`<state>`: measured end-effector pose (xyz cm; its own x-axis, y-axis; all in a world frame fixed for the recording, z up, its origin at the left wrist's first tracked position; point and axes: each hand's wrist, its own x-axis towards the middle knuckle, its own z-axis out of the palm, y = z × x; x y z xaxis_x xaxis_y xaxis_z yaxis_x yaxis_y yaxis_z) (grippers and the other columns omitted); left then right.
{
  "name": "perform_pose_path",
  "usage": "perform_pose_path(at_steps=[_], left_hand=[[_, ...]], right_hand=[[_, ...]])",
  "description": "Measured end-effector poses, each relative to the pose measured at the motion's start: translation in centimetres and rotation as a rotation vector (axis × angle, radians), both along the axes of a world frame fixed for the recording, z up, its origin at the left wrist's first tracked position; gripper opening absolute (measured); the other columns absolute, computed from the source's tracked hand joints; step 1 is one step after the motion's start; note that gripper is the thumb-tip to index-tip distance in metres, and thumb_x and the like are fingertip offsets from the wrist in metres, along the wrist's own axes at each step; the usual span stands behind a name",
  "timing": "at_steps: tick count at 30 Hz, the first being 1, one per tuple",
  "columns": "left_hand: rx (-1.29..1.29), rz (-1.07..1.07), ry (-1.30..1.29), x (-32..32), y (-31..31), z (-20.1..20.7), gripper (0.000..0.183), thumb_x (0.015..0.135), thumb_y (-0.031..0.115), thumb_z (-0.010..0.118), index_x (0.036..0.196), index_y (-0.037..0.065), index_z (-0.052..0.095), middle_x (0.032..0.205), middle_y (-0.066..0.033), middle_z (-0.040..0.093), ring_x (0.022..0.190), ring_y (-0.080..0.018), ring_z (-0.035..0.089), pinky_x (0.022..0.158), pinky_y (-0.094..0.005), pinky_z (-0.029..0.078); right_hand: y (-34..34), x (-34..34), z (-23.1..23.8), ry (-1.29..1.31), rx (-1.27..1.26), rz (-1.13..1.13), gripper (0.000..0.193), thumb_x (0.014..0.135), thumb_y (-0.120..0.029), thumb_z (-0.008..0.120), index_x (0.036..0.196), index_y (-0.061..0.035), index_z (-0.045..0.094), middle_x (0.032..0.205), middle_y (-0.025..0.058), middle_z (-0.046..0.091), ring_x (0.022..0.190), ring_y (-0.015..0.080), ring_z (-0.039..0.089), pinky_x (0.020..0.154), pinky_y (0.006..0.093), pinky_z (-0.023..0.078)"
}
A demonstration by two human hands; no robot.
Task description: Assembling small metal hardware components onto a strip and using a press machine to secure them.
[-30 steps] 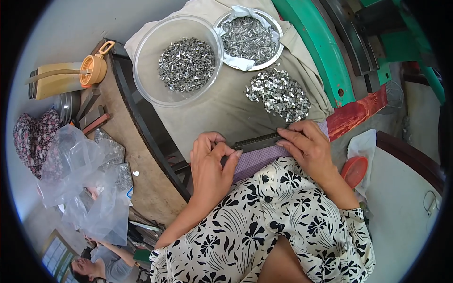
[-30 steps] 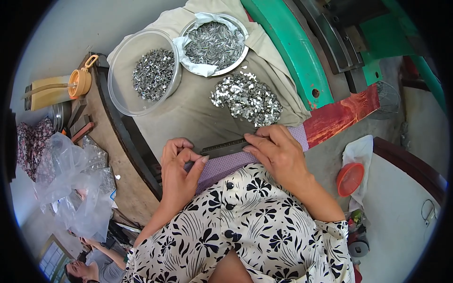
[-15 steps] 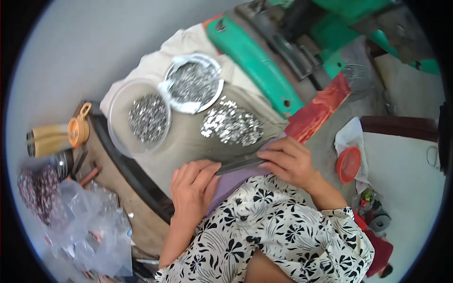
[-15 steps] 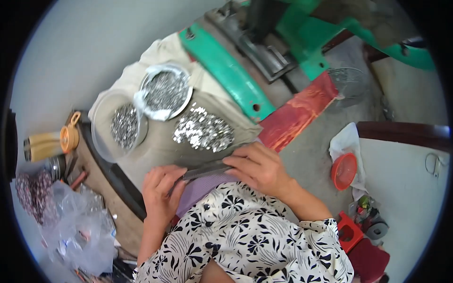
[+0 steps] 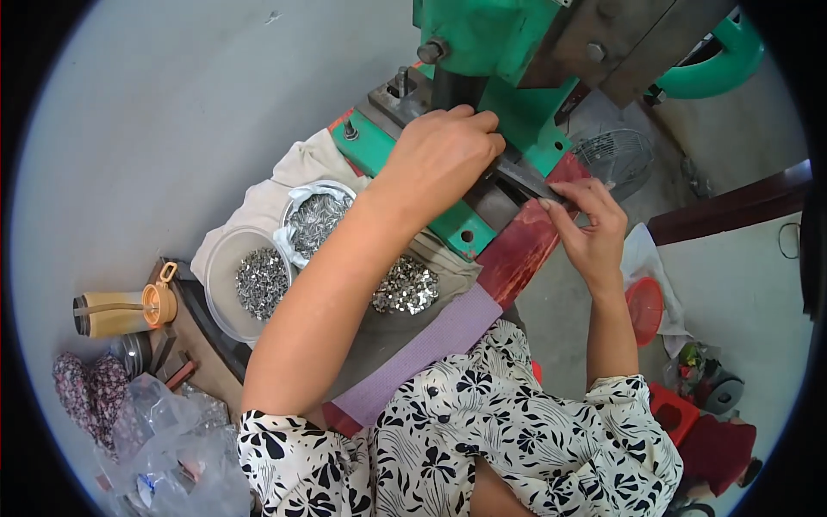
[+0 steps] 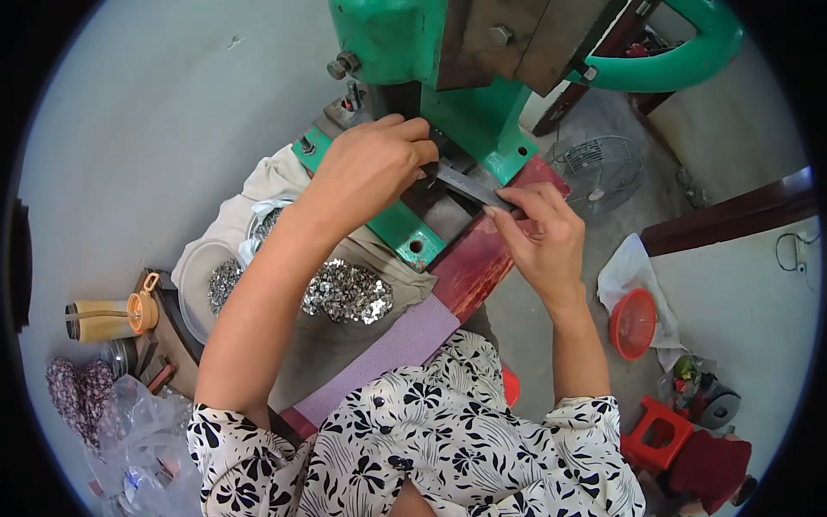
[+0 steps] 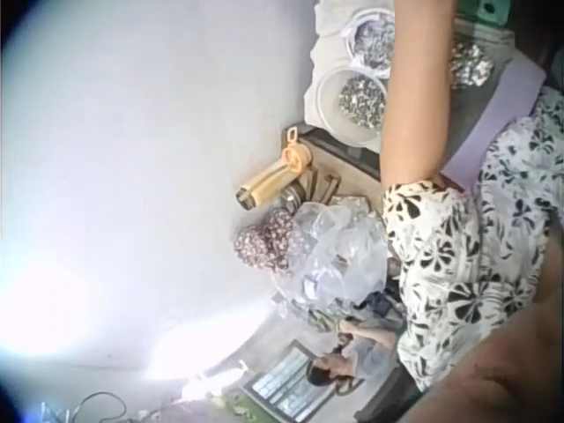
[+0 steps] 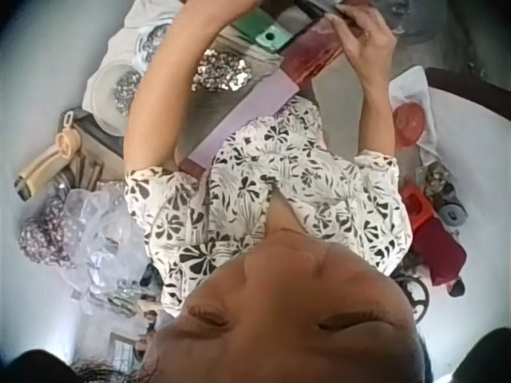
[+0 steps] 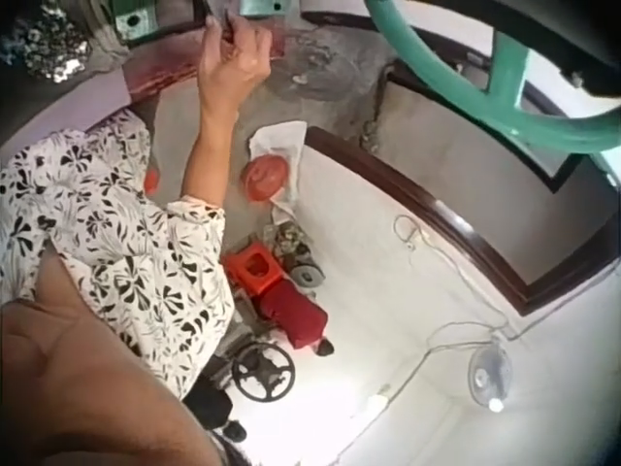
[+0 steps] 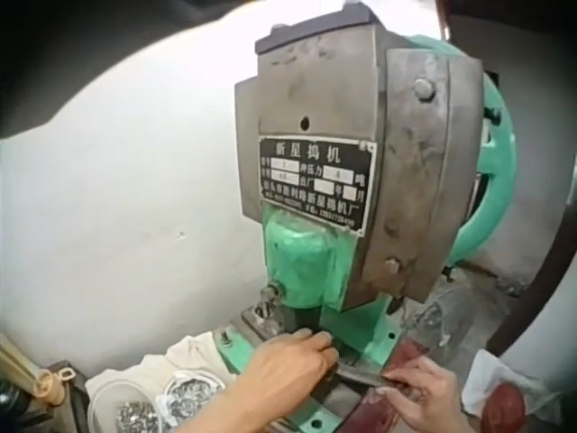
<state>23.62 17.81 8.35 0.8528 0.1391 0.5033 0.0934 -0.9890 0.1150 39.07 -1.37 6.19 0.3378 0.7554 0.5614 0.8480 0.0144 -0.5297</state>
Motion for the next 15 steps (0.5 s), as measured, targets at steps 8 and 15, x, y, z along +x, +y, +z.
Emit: perform_pose_path(at_steps=[8,15], left_hand=[[0.157,-0.029,0.094,1.3,-1.9,0.1,0.006,0.075,0.013,0.062,0.074,0.009,0.067,0.085,-0.0024,0.060,0.092,-0.0194,0.061,0.076,-0.0323,0.051],[0.170,0.090,0.026,-0.6,-6.3,-2.6,0.045,0.081,0.017,0.059,0.123,0.001,0.064,0.118,-0.0051,0.062,0.114,-0.0182,0.056,0.085,-0.0295,0.044]], right_hand=[[-1.8,-0.3,-0.2,0.069,-0.068,-0.052,0.019,0.078,-0.001,0.079,0.096,0.0023,0.072,0.084,0.0091,0.066,0.066,0.0156,0.064,0.062,0.0269,0.050],[-1.6,-0.5,0.1,0.061,-0.065,-0.048,0.020,0.077,0.000,0.078,0.096,0.0026,0.072,0.085,0.0095,0.066,0.066,0.0156,0.064,0.062,0.0274,0.051]])
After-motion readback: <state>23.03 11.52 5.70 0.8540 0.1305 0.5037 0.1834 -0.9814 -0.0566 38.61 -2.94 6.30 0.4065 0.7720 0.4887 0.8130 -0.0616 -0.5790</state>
